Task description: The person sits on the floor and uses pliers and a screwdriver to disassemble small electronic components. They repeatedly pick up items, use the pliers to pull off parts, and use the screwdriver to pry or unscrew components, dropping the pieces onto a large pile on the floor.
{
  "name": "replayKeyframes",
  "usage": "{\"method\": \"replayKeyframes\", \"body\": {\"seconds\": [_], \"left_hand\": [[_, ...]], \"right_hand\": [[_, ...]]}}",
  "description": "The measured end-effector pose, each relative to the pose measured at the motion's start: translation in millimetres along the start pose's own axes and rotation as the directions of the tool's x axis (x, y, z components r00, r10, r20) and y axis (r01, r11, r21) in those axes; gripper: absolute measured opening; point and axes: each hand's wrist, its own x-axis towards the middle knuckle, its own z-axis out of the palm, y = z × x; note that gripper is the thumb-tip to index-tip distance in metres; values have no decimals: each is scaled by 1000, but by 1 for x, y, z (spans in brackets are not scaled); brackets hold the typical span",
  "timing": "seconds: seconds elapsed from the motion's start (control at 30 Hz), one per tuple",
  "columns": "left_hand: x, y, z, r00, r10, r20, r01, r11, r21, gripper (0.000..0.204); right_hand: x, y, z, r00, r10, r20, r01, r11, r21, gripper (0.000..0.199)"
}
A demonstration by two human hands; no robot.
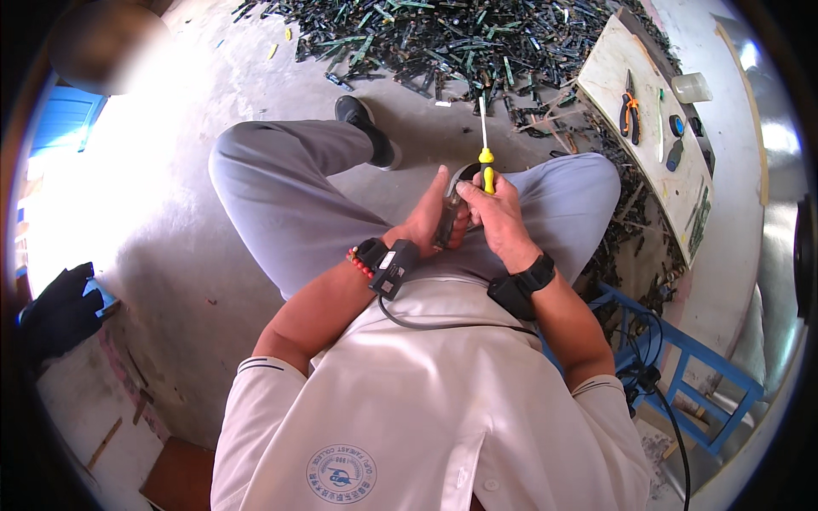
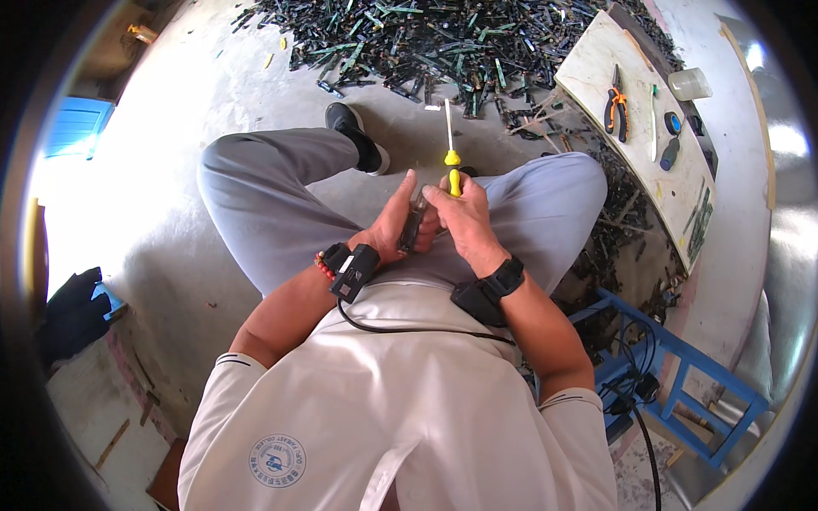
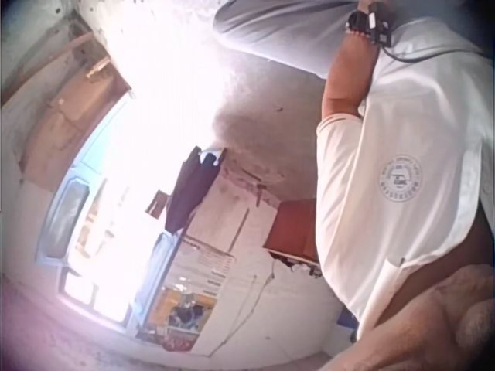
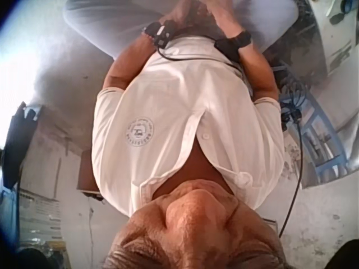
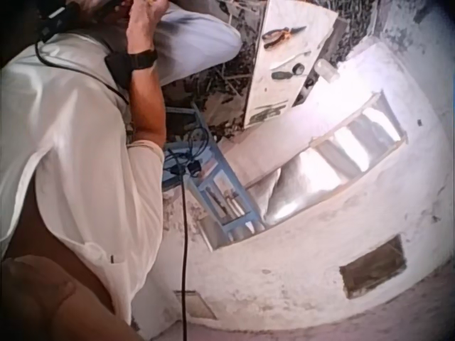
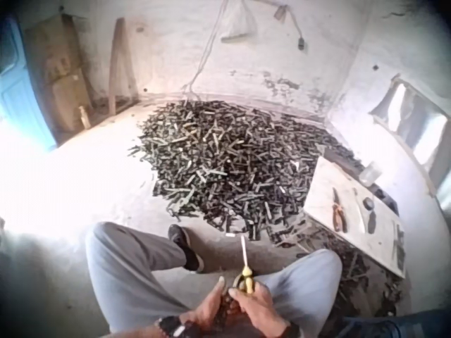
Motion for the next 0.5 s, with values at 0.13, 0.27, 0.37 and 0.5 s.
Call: {"method": "replayKeyframes", "body": {"seconds": [0.13,0.27,0.37,0.5], "left_hand": [[-4,0,1,998,8,67,-12,999,51,74],[-9,1,1,990,-6,141,-3,998,68,73],[-10,0,2,988,12,153,-21,998,57,69],[-10,1,3,979,35,199,-47,997,57,63]], "right_hand": [[1,0,0,996,-34,-82,40,996,83,21],[4,0,2,985,-90,-147,112,982,150,21],[5,2,2,985,-94,-141,123,970,210,21],[8,7,-1,985,-86,-149,120,963,241,21]]}}
